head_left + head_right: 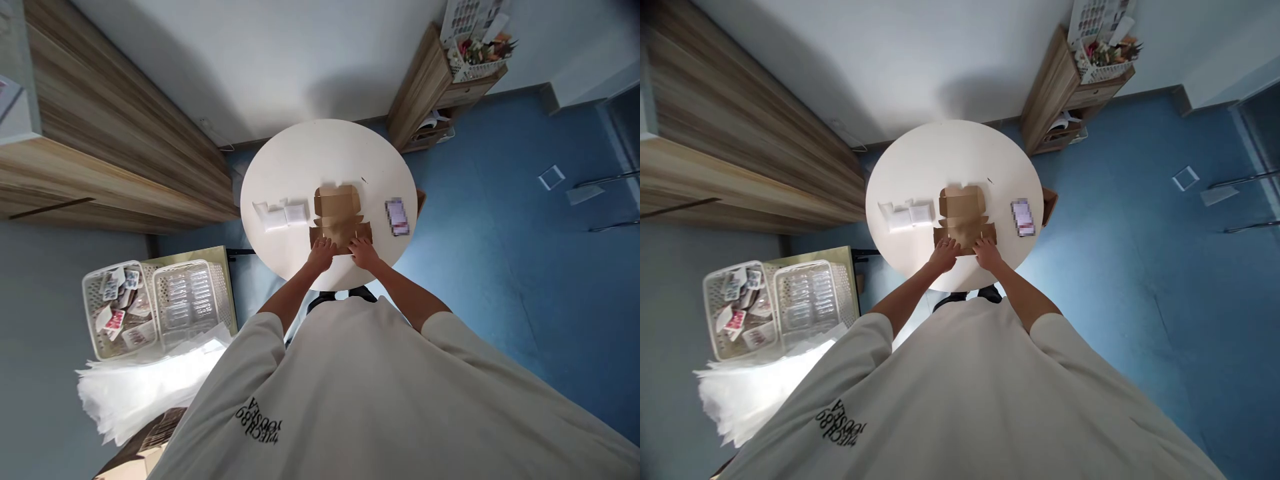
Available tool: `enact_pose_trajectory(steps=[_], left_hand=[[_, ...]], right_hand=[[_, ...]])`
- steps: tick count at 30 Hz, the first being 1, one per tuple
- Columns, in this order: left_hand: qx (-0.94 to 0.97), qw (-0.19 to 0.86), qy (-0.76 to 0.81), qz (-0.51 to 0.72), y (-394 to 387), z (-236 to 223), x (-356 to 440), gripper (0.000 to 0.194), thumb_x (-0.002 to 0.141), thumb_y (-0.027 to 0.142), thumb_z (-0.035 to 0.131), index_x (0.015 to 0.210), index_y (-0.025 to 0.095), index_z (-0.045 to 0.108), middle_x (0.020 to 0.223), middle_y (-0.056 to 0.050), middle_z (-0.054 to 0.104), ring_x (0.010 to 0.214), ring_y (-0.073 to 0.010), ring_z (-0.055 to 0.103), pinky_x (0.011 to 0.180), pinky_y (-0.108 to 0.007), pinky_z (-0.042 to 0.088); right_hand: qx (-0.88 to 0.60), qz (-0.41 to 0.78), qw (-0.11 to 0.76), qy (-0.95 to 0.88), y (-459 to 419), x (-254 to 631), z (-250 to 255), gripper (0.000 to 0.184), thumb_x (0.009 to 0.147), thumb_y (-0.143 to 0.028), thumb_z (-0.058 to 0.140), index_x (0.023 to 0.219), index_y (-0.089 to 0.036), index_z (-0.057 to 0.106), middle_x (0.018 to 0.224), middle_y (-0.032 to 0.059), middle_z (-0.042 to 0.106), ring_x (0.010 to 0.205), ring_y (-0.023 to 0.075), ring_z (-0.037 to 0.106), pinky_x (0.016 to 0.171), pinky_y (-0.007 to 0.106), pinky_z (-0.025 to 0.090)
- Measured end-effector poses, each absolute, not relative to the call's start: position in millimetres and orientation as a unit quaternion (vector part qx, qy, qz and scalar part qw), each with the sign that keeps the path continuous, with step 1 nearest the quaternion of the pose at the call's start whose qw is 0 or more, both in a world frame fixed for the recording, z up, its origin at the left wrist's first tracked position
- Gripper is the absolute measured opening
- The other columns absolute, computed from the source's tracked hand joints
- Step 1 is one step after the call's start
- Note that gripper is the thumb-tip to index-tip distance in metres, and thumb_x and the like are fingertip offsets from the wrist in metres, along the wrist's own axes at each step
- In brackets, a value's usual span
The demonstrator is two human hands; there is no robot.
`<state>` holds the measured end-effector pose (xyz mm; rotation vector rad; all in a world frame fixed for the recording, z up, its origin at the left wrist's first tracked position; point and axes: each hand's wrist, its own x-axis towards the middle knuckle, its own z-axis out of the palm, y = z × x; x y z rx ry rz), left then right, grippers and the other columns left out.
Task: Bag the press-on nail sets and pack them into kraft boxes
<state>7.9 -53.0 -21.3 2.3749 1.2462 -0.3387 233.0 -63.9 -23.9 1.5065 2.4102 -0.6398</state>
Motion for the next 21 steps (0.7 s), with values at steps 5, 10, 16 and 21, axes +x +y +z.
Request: enact_pose_trajectory(steps=[5,10,16,21], left_hand=[[0.831,0.227,0.491,-0.128,-40,-20,7,0.07,0.086,0.031,0.079,0.15,0.018,0.055,0.161,-0.026,0.049,0.152,-0.0456,0.044,0.126,-0.067,0.028],[0.806,0.249,0.517,-0.142,-31,-21,0,0.082,0.085,0.04,0.081,0.157,0.018,0.05,0.169,-0.026,0.041,0.155,-0.046,0.04,0.123,-0.069,0.031],[0.777,0.266,0.555,-0.132,-24,-16,8,0.065,0.098,0.041,0.066,0.158,0.02,0.052,0.165,-0.024,0.049,0.144,-0.0432,0.054,0.116,-0.062,0.044],[0.774,0.271,0.557,-0.132,-17,-16,12,0.056,0.099,0.039,0.061,0.15,0.016,0.061,0.156,-0.024,0.058,0.13,-0.0408,0.066,0.108,-0.054,0.053]], right_hand=[[0.54,-0.242,0.135,0.795,-55,241,-19,0.054,0.093,-0.026,0.065,0.146,-0.015,0.062,0.169,0.0209,0.041,0.146,0.0412,0.044,0.12,0.055,0.032],[0.529,-0.249,0.15,0.798,-39,247,-11,0.052,0.097,-0.028,0.06,0.146,-0.013,0.061,0.164,0.0211,0.049,0.143,0.0414,0.049,0.117,0.053,0.036],[0.538,-0.257,0.146,0.79,-25,248,-10,0.045,0.102,-0.028,0.053,0.143,-0.013,0.064,0.143,0.0204,0.067,0.129,0.0381,0.061,0.109,0.049,0.042],[0.531,-0.262,0.156,0.791,-12,245,-6,0.044,0.105,-0.04,0.053,0.137,-0.014,0.068,0.133,0.0196,0.072,0.125,0.0382,0.063,0.107,0.05,0.043]])
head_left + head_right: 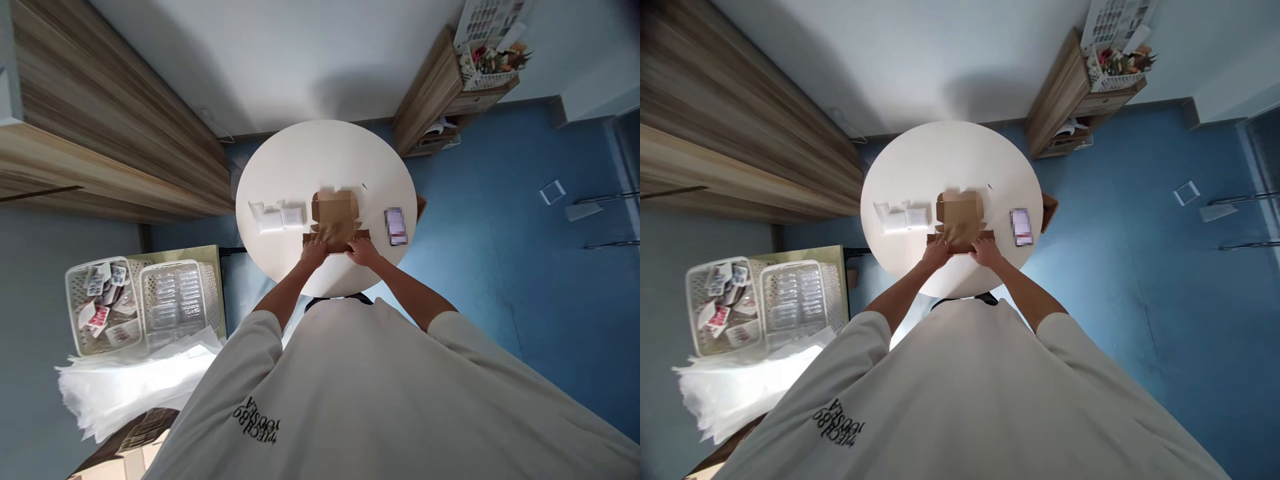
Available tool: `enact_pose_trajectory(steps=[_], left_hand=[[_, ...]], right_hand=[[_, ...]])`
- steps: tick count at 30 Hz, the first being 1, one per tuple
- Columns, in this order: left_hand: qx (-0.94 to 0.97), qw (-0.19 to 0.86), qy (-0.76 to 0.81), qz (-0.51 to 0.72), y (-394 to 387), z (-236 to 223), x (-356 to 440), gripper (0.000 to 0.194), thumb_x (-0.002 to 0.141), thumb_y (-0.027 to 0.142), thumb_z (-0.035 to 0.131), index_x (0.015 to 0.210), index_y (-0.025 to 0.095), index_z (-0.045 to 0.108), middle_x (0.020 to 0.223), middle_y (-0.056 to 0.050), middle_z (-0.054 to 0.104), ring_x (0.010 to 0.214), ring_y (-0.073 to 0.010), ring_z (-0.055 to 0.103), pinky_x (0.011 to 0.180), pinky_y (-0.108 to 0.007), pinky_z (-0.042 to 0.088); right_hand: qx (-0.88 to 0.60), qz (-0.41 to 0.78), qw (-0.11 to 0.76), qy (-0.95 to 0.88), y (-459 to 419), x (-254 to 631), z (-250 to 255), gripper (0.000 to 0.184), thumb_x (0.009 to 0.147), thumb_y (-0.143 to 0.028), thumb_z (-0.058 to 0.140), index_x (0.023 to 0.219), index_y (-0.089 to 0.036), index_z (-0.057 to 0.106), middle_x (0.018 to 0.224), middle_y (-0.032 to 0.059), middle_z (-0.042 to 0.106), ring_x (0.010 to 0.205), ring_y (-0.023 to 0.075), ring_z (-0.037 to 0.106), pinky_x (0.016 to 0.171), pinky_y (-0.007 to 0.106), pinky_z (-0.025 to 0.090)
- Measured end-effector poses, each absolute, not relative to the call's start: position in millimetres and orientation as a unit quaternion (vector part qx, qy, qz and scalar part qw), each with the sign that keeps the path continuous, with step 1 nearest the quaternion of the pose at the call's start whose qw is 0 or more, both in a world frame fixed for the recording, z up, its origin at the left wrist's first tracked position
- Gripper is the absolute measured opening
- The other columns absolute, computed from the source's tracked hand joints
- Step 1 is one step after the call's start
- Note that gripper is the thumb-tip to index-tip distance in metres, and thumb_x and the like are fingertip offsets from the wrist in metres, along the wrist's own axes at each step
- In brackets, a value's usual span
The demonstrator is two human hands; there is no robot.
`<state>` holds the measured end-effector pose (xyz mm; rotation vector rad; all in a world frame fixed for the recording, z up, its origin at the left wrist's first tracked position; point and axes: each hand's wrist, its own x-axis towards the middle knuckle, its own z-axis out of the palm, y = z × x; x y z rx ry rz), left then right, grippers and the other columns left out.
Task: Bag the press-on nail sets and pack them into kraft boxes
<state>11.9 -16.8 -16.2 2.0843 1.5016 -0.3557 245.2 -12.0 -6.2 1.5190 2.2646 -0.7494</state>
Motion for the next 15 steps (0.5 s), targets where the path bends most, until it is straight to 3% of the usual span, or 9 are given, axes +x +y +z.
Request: enact_pose_trajectory(steps=[8,15], left_hand=[[0.775,0.278,0.554,-0.12,-16,-20,9,0.06,0.095,0.042,0.07,0.15,0.019,0.061,0.161,-0.022,0.054,0.139,-0.0409,0.06,0.112,-0.054,0.052],[0.773,0.295,0.551,-0.11,-22,-16,5,0.057,0.096,0.034,0.068,0.152,0.019,0.062,0.163,-0.018,0.054,0.145,-0.0392,0.054,0.128,-0.059,0.03]], right_hand=[[0.54,-0.253,0.095,0.797,65,227,-6,0.046,0.107,-0.03,0.042,0.145,-0.014,0.061,0.154,0.0194,0.058,0.138,0.0362,0.054,0.112,0.051,0.043],[0.536,-0.254,0.111,0.798,121,213,-36,0.073,0.101,-0.039,0.045,0.167,-0.01,0.034,0.175,0.0208,0.032,0.157,0.044,0.029,0.126,0.06,0.023]])
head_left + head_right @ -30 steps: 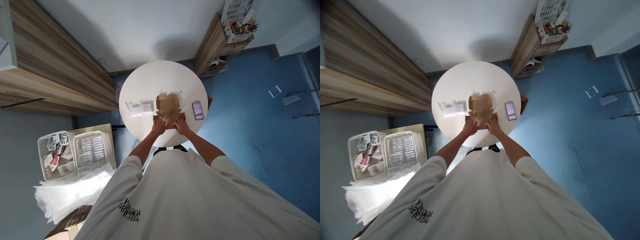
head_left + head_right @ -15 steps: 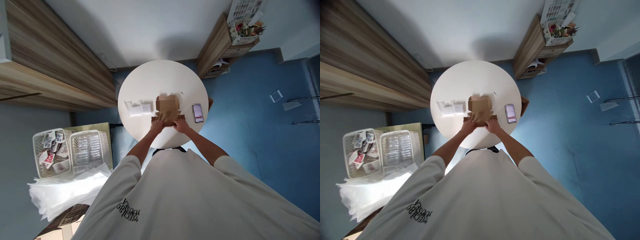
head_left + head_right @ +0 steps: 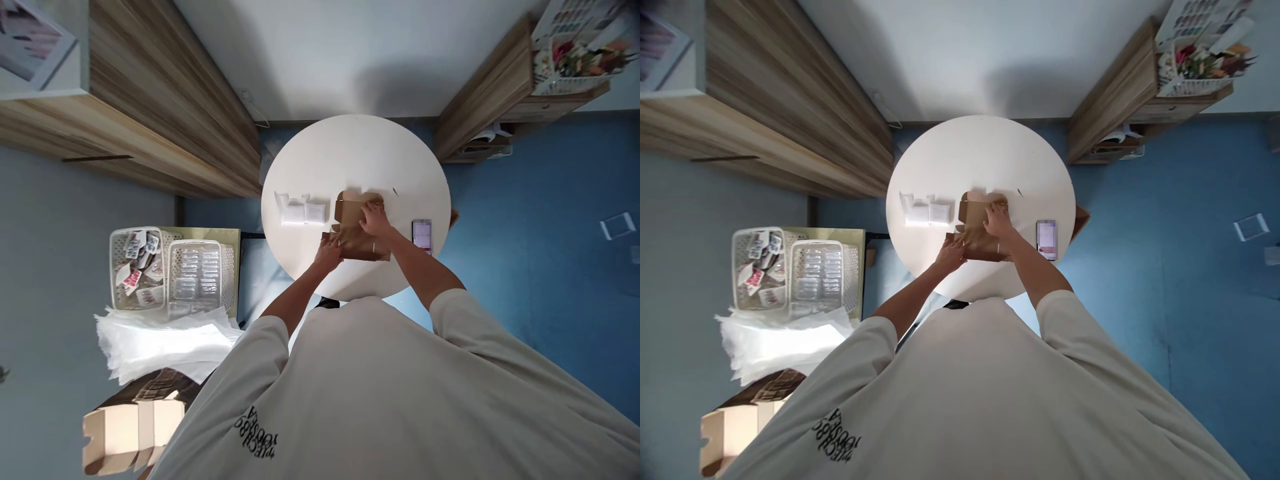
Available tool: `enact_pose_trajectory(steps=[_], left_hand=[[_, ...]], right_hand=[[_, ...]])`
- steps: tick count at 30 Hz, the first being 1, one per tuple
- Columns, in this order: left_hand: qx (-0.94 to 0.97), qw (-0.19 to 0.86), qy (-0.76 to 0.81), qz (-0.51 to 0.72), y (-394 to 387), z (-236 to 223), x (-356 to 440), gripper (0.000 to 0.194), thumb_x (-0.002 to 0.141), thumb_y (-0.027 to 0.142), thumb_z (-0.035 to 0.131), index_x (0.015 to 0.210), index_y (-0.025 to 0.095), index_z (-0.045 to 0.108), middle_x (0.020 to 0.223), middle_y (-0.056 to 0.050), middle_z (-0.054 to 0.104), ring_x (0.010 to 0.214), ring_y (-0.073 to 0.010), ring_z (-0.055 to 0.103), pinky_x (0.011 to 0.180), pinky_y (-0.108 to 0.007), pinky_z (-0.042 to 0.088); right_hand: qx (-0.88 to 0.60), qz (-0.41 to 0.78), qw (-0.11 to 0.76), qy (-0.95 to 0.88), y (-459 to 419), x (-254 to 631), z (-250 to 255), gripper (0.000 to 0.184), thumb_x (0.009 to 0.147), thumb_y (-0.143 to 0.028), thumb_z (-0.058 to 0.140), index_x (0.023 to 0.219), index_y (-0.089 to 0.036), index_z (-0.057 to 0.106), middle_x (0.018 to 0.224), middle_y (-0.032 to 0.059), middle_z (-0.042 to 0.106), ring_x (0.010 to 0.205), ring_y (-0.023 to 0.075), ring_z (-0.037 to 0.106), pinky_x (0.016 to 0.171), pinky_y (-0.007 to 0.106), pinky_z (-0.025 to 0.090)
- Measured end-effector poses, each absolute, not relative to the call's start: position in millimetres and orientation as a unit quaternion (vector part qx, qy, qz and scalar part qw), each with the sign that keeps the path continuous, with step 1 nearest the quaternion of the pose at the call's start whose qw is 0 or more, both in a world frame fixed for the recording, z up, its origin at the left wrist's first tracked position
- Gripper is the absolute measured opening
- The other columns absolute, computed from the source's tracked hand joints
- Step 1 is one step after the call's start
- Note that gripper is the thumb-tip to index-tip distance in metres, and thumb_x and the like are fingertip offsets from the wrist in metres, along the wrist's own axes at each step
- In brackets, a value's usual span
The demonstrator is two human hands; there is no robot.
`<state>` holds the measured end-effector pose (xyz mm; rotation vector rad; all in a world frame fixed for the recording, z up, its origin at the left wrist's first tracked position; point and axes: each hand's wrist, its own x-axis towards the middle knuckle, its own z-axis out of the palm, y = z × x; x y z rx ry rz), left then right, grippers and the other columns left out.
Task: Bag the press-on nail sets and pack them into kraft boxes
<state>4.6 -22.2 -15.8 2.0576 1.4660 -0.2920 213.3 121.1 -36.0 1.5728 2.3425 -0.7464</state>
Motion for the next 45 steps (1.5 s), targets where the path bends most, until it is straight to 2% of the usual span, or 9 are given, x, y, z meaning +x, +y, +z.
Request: enact_pose_trajectory(steps=[5,10,14,18,25,29,35,41,45], left_hand=[[0.776,0.285,0.551,-0.113,-27,-17,0,0.054,0.097,0.034,0.066,0.15,0.022,0.064,0.163,-0.017,0.055,0.141,-0.0396,0.059,0.129,-0.061,0.025],[0.777,0.286,0.548,-0.117,-25,-18,1,0.051,0.099,0.035,0.062,0.147,0.016,0.065,0.161,-0.019,0.056,0.137,-0.0387,0.063,0.129,-0.058,0.026],[0.774,0.294,0.548,-0.121,-24,-17,2,0.054,0.099,0.034,0.062,0.151,0.018,0.063,0.161,-0.019,0.055,0.136,-0.0395,0.064,0.129,-0.061,0.025],[0.772,0.295,0.552,-0.111,-26,-19,1,0.06,0.099,0.033,0.061,0.158,0.021,0.056,0.161,-0.018,0.056,0.137,-0.0394,0.063,0.129,-0.064,0.025],[0.778,0.301,0.537,-0.123,-22,-21,-1,0.048,0.098,0.03,0.064,0.144,0.02,0.068,0.155,-0.017,0.061,0.137,-0.038,0.062,0.125,-0.059,0.036],[0.779,0.303,0.534,-0.127,-20,-26,-2,0.046,0.096,0.03,0.068,0.141,0.024,0.071,0.151,-0.015,0.065,0.135,-0.0381,0.063,0.122,-0.06,0.041],[0.794,0.29,0.524,-0.107,-21,-37,-4,0.051,0.095,0.032,0.069,0.146,0.026,0.068,0.143,-0.014,0.07,0.139,-0.0374,0.06,0.129,-0.062,0.031],[0.807,0.277,0.511,-0.104,-21,-35,-5,0.05,0.095,0.032,0.071,0.144,0.024,0.07,0.142,-0.013,0.072,0.142,-0.0356,0.058,0.136,-0.061,0.018],[0.802,0.287,0.511,-0.114,-24,-30,-5,0.05,0.095,0.031,0.071,0.142,0.015,0.071,0.151,-0.019,0.065,0.145,-0.0389,0.055,0.133,-0.058,0.026]], right_hand=[[0.533,-0.256,0.134,0.795,126,213,-45,0.081,0.099,-0.045,0.05,0.169,-0.01,0.028,0.179,0.0199,0.02,0.161,0.0435,0.02,0.127,0.061,0.019],[0.54,-0.254,0.123,0.793,126,212,-43,0.081,0.099,-0.053,0.053,0.166,-0.011,0.035,0.174,0.0226,0.029,0.157,0.0457,0.026,0.125,0.062,0.021],[0.53,-0.26,0.126,0.797,123,213,-40,0.08,0.098,-0.057,0.053,0.163,-0.013,0.041,0.171,0.0225,0.036,0.155,0.0465,0.03,0.124,0.061,0.023],[0.527,-0.266,0.142,0.794,107,217,-34,0.081,0.098,-0.062,0.052,0.163,-0.014,0.041,0.174,0.022,0.032,0.158,0.0447,0.027,0.126,0.059,0.022],[0.528,-0.29,0.212,0.77,78,221,-24,0.111,0.092,-0.082,0.053,0.173,-0.013,0.021,0.179,0.0268,0.011,0.165,0.0452,0.01,0.129,0.06,0.013],[0.523,-0.305,0.242,0.758,66,217,-22,0.127,0.085,-0.09,0.056,0.175,-0.014,0.009,0.18,0.0274,0.001,0.166,0.0479,0.002,0.129,0.065,0.009],[0.516,-0.314,0.245,0.759,35,209,-23,0.147,0.075,-0.092,0.067,0.174,-0.013,-0.008,0.178,0.0268,-0.016,0.166,0.0466,-0.009,0.13,0.062,0.009],[0.528,-0.31,0.247,0.751,4,205,-23,0.156,0.071,-0.087,0.076,0.172,-0.012,-0.015,0.177,0.0267,-0.022,0.165,0.0468,-0.016,0.131,0.061,0.003],[0.538,-0.309,0.257,0.741,1,204,-25,0.157,0.071,-0.082,0.078,0.171,-0.011,-0.02,0.175,0.0266,-0.025,0.165,0.0464,-0.017,0.132,0.061,0.0]])
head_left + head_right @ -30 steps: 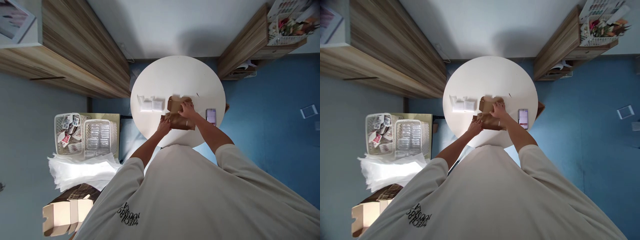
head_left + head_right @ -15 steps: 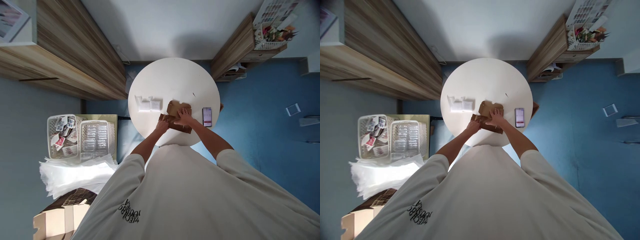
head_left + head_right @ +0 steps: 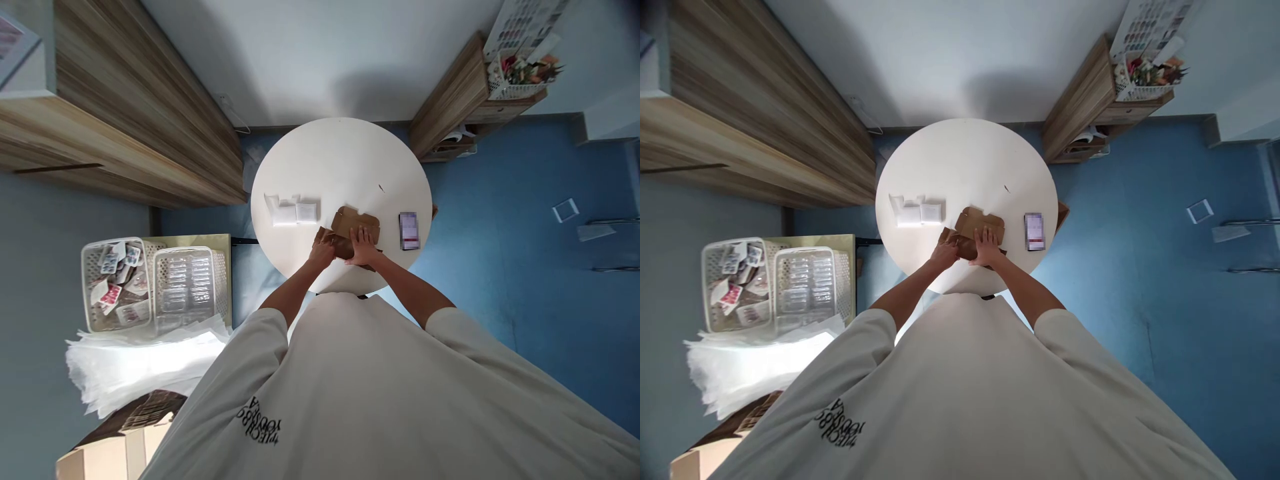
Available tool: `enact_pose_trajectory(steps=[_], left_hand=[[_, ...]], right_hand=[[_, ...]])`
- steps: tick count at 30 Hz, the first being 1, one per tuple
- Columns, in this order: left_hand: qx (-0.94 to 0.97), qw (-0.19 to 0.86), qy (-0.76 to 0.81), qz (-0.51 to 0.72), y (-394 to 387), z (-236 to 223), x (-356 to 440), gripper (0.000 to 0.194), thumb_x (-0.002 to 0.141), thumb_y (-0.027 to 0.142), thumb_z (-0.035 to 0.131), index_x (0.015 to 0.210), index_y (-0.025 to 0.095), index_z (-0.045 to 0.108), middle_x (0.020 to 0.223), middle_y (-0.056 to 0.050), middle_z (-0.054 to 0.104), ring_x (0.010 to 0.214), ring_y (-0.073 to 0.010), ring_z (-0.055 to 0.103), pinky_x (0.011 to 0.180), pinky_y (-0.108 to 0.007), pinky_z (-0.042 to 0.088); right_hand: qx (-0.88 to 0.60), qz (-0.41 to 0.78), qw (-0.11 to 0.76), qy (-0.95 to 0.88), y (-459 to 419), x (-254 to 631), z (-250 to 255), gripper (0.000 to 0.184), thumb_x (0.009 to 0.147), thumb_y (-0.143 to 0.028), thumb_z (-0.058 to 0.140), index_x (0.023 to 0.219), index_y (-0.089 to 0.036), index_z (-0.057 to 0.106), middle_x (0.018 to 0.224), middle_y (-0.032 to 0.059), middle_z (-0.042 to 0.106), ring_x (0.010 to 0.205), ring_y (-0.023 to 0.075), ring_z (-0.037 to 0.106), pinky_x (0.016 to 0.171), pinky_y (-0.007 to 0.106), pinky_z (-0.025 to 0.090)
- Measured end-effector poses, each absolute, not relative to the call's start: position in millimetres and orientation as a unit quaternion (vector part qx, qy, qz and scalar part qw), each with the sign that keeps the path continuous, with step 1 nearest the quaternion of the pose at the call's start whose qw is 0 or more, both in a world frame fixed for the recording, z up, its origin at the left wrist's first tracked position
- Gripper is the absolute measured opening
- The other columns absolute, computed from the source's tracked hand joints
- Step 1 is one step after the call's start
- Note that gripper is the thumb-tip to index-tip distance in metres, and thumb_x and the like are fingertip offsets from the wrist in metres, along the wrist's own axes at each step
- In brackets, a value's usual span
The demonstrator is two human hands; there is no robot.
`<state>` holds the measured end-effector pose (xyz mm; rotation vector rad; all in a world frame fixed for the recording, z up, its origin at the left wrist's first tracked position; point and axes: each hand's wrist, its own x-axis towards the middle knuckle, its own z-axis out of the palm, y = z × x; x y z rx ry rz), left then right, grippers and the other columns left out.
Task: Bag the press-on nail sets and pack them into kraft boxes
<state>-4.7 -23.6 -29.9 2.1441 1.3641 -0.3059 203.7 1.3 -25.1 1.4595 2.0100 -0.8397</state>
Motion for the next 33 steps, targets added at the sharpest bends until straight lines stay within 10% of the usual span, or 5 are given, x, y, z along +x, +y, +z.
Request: enact_pose_trajectory(steps=[13,19,33], left_hand=[[0.729,0.233,0.643,-0.021,-48,-8,-28,0.067,0.091,0.009,0.057,0.156,0.019,0.049,0.171,-0.019,0.038,0.156,-0.0394,0.038,0.125,-0.055,0.034],[0.64,0.335,0.689,-0.046,-48,-11,-35,0.071,0.095,0.009,0.048,0.163,0.026,0.034,0.161,-0.017,0.044,0.127,-0.0316,0.065,0.105,-0.045,0.053],[0.652,0.345,0.675,-0.007,-40,-24,-14,0.058,0.099,0.014,0.055,0.153,0.035,0.047,0.155,-0.012,0.047,0.129,-0.031,0.065,0.105,-0.046,0.055]], right_hand=[[0.481,-0.273,0.229,0.801,22,213,-41,0.155,0.069,-0.068,0.083,0.171,-0.012,-0.019,0.177,0.02,-0.025,0.165,0.0482,-0.015,0.131,0.065,-0.001],[0.471,-0.254,0.207,0.819,27,216,-40,0.148,0.071,-0.063,0.082,0.173,-0.015,-0.014,0.178,0.0194,-0.021,0.165,0.0489,-0.011,0.13,0.068,0.001],[0.449,-0.251,0.202,0.833,20,225,-43,0.149,0.072,-0.067,0.086,0.175,-0.015,-0.008,0.18,0.0202,-0.017,0.167,0.0442,-0.01,0.132,0.061,0.006]])
